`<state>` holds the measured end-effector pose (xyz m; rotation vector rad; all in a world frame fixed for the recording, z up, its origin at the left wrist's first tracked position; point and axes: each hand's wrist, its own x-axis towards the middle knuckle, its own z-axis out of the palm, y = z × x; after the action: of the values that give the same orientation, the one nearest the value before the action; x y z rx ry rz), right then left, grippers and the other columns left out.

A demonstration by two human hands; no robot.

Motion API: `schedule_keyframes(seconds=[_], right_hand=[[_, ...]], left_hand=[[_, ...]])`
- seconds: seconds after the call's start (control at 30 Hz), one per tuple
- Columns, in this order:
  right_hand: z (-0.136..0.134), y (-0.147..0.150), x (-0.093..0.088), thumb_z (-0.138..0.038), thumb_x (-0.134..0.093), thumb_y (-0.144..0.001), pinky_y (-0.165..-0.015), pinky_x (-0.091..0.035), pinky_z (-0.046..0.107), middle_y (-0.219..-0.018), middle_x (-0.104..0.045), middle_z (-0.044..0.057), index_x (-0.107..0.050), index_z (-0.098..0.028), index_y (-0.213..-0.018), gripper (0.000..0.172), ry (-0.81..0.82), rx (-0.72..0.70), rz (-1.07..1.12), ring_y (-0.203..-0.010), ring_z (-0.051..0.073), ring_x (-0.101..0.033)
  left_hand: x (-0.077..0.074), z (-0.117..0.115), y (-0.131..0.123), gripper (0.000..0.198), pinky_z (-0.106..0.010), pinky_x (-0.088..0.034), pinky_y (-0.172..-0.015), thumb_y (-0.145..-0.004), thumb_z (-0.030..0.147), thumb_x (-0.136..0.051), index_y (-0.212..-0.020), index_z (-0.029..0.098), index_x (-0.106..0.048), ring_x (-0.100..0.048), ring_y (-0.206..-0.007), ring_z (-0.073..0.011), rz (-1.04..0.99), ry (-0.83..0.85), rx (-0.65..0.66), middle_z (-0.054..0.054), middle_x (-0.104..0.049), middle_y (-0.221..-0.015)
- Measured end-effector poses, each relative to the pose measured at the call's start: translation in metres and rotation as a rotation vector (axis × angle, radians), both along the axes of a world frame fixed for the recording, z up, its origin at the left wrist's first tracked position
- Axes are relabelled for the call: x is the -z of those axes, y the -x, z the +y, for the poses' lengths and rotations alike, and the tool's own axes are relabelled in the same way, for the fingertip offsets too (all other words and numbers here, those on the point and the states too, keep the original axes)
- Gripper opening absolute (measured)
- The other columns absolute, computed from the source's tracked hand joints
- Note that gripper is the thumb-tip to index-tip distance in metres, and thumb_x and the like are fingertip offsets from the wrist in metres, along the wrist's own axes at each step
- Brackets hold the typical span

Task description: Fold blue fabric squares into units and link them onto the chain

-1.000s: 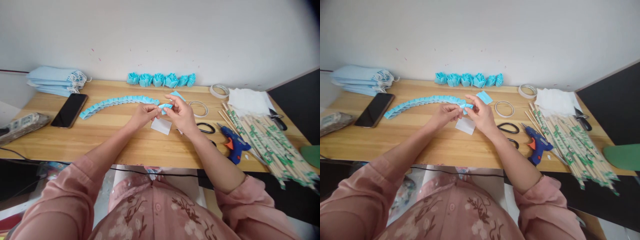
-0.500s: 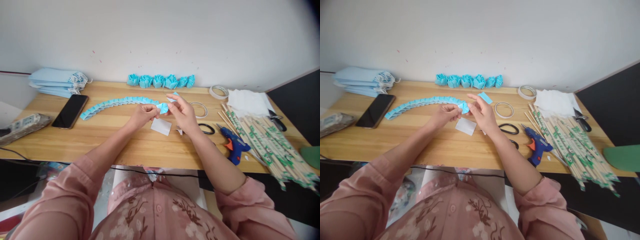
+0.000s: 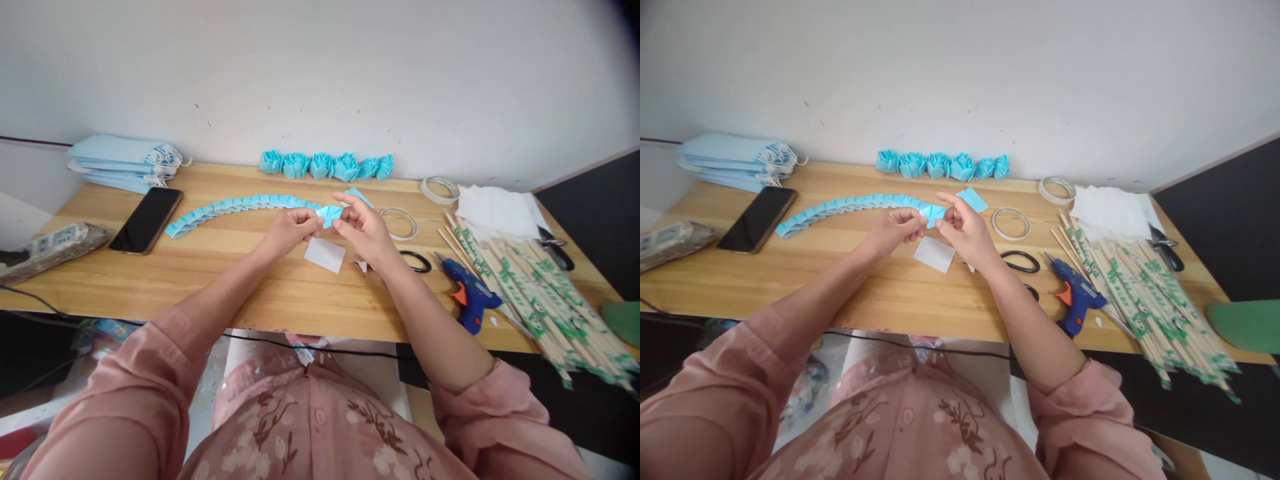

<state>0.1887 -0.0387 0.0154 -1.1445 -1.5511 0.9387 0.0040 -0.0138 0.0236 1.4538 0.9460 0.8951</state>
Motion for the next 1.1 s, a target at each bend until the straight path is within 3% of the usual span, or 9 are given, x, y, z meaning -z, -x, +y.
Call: schedule_keyframes(seconds=[0.17, 0.4, 0.5, 0.67, 0.77, 0.83, 0.97, 1.1], right_hand=[[0.000, -0.001, -0.002, -0.039, -0.067, -0.083, -0.084, -0.056, 0.038, -0.091, -0.066, 0.001, -0.058, -0.026, -0.129, 0.048, 0.037, -0.014, 0.095, -0.088, 0.018, -0.064], [-0.001, 0.001, 0.000, -0.032, -0.066, -0.082, -0.072, -0.054, 0.032, -0.086, -0.069, -0.001, -0.060, -0.024, -0.128, 0.047, -0.028, 0.046, -0.030, -0.077, 0.015, -0.063], [0.004, -0.008, -0.003, -0.035, -0.065, -0.085, -0.073, -0.055, 0.033, -0.091, -0.071, 0.000, -0.060, -0.026, -0.131, 0.046, -0.090, 0.054, -0.111, -0.078, 0.015, -0.064], [0.002, -0.042, -0.036, -0.048, -0.058, -0.095, -0.078, -0.057, 0.035, -0.102, -0.072, 0.002, -0.060, -0.029, -0.131, 0.041, -0.220, 0.244, -0.269, -0.092, 0.018, -0.068], [-0.017, -0.052, -0.057, -0.047, -0.057, -0.096, -0.080, -0.056, 0.036, -0.100, -0.073, 0.002, -0.065, -0.027, -0.123, 0.035, -0.272, 0.289, -0.403, -0.092, 0.019, -0.069], [-0.035, -0.053, -0.061, -0.041, -0.058, -0.095, -0.082, -0.056, 0.037, -0.098, -0.074, 0.002, -0.069, -0.026, -0.116, 0.028, -0.263, 0.283, -0.508, -0.090, 0.020, -0.070], [-0.075, -0.054, -0.041, -0.022, -0.060, -0.091, -0.079, -0.054, 0.038, -0.097, -0.076, 0.005, -0.072, -0.022, -0.108, 0.021, -0.153, 0.240, -0.760, -0.087, 0.023, -0.071], [-0.099, -0.060, -0.011, -0.021, -0.061, -0.090, -0.083, -0.052, 0.039, -0.102, -0.076, 0.009, -0.072, -0.020, -0.103, 0.017, -0.133, 0.183, -0.968, -0.093, 0.026, -0.069]], left_hand=[[0.001, -0.002, 0.000, 0.026, -0.022, -0.034, -0.053, -0.077, 0.035, -0.063, -0.059, 0.017, -0.057, -0.044, -0.053, -0.0070, 0.077, -0.057, 0.017, 0.002, -0.056, -0.058], [0.001, -0.004, -0.002, 0.026, -0.022, -0.033, -0.054, -0.075, 0.034, -0.063, -0.057, 0.016, -0.057, -0.043, -0.054, -0.0073, 0.134, -0.093, 0.056, 0.002, -0.053, -0.056], [0.001, -0.003, -0.001, 0.024, -0.022, -0.033, -0.054, -0.075, 0.032, -0.063, -0.057, 0.017, -0.057, -0.043, -0.053, -0.0074, 0.112, -0.113, 0.033, 0.003, -0.051, -0.054], [0.003, 0.000, 0.000, 0.025, -0.022, -0.032, -0.050, -0.076, 0.030, -0.064, -0.056, 0.018, -0.056, -0.042, -0.050, -0.0071, 0.087, -0.118, -0.065, 0.002, -0.055, -0.055], [0.003, 0.000, 0.000, 0.026, -0.022, -0.031, -0.049, -0.078, 0.030, -0.064, -0.056, 0.018, -0.056, -0.041, -0.049, -0.0073, 0.084, -0.130, -0.098, 0.002, -0.053, -0.053], [0.003, -0.001, 0.000, 0.027, -0.022, -0.031, -0.049, -0.079, 0.029, -0.064, -0.056, 0.018, -0.056, -0.041, -0.049, -0.0074, 0.083, -0.134, -0.113, 0.002, -0.052, -0.052], [0.002, -0.001, 0.000, 0.026, -0.022, -0.033, -0.050, -0.081, 0.028, -0.063, -0.057, 0.018, -0.056, -0.041, -0.048, -0.0072, 0.075, -0.145, -0.151, 0.002, -0.053, -0.053], [0.003, -0.002, 0.000, 0.027, -0.022, -0.033, -0.050, -0.082, 0.027, -0.063, -0.058, 0.018, -0.056, -0.041, -0.048, -0.0074, 0.065, -0.152, -0.159, 0.002, -0.054, -0.052]])
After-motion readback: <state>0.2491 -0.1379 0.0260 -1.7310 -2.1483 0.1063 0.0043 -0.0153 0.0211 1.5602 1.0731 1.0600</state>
